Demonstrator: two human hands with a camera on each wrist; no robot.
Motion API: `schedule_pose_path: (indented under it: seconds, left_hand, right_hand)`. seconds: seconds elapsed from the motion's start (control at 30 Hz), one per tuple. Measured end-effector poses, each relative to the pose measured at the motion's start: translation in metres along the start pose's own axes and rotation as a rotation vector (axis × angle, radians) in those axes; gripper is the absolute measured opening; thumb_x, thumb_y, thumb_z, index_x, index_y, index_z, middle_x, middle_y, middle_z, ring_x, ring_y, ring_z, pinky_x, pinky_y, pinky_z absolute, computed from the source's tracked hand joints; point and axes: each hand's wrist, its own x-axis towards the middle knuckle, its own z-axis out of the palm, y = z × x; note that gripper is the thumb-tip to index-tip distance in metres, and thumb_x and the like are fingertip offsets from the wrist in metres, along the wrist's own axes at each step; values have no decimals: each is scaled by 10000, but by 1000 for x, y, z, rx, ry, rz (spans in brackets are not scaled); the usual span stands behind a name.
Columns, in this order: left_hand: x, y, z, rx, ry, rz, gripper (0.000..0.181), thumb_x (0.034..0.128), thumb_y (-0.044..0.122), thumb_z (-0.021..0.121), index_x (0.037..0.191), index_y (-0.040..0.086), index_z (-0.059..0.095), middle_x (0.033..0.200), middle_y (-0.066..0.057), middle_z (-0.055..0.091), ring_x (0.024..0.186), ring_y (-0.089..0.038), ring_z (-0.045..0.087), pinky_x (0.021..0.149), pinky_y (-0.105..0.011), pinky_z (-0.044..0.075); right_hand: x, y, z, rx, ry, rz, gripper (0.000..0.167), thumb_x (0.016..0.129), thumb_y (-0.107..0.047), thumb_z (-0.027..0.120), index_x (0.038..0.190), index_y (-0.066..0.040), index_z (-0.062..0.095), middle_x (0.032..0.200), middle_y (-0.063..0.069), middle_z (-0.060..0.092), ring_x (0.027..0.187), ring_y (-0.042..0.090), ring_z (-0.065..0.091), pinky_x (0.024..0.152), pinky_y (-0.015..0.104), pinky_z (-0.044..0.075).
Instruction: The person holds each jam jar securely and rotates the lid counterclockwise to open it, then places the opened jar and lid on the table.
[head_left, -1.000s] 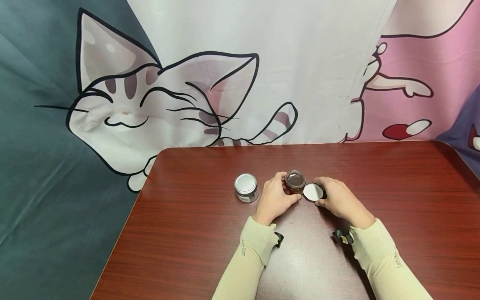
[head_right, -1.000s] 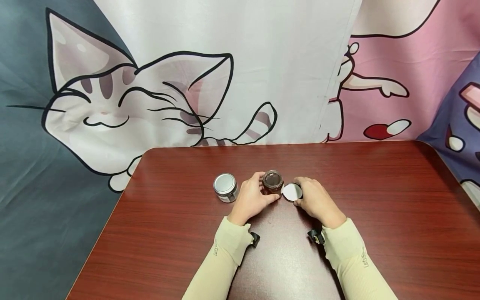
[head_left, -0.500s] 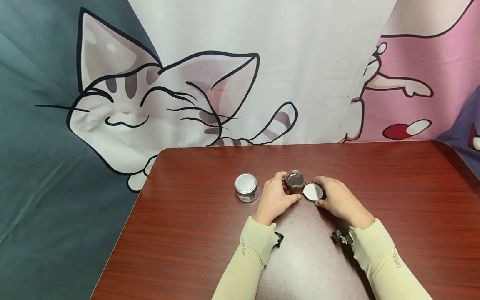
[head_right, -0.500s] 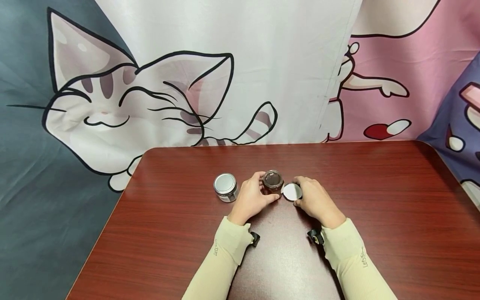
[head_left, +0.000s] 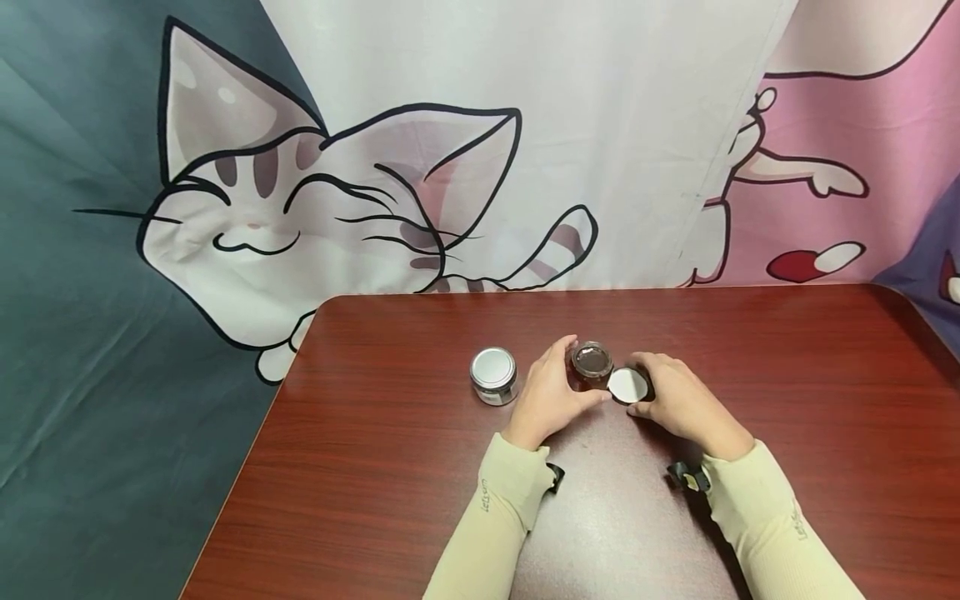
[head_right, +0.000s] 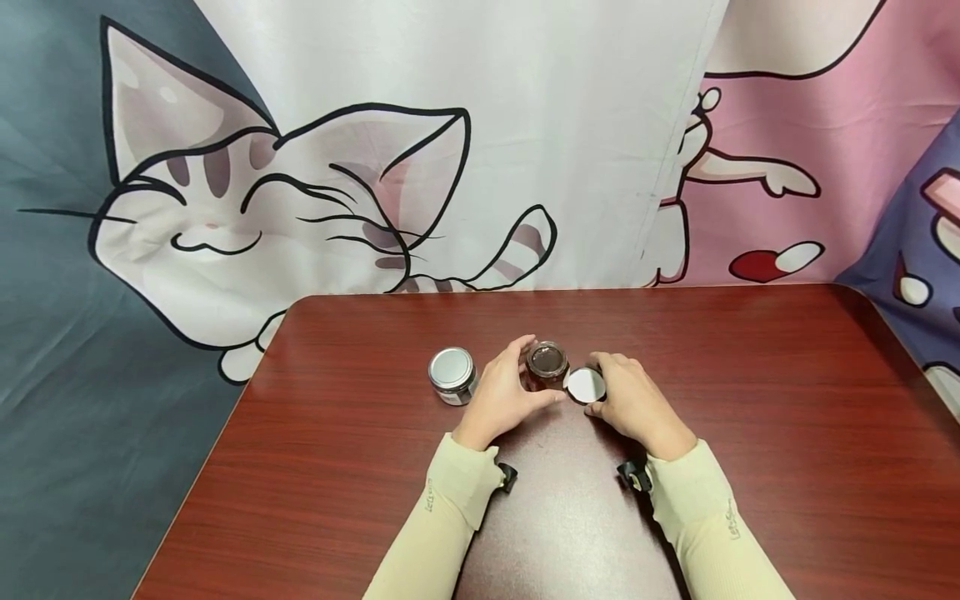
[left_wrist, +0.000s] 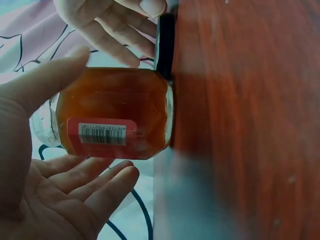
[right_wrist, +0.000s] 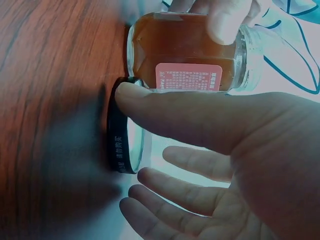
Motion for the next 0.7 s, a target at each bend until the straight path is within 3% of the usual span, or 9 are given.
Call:
schedule_pose_path:
  seconds: [0.2, 0.4, 0.7]
  left_hand:
    - [-1, 3, -5, -13, 9, 13, 1003, 703, 433, 911, 1508, 105, 411, 1435, -74, 544, 1299, -209, 537, 1045, -368, 447]
    - [-3, 6, -12, -16, 32, 25, 1024, 700, 472, 902, 1518, 117, 399, 1472, -69, 512, 1315, -231, 525, 1042, -398, 450]
    - [-5, 10, -27, -80, 63, 36, 981, 745, 478, 869, 1531, 146, 384, 1490, -36, 493, 1254, -255, 559, 1020, -398, 461]
  right_hand:
    - [-1, -1, -4, 11, 7, 5, 621, 708, -76, 868, 1228, 82, 568, 1121, 247, 642, 1049, 434, 591, 894, 576, 452]
    - [-1, -6, -12, 12, 3, 44, 755, 736, -76, 837, 1357, 125, 458, 1262, 354, 553, 1180, 539, 498, 990, 643, 382]
    - [-3, -14, -21, 24, 2, 69, 816, 767, -99, 829, 1423, 119, 395, 1362, 368, 475, 1256, 554, 415, 1040, 652, 324]
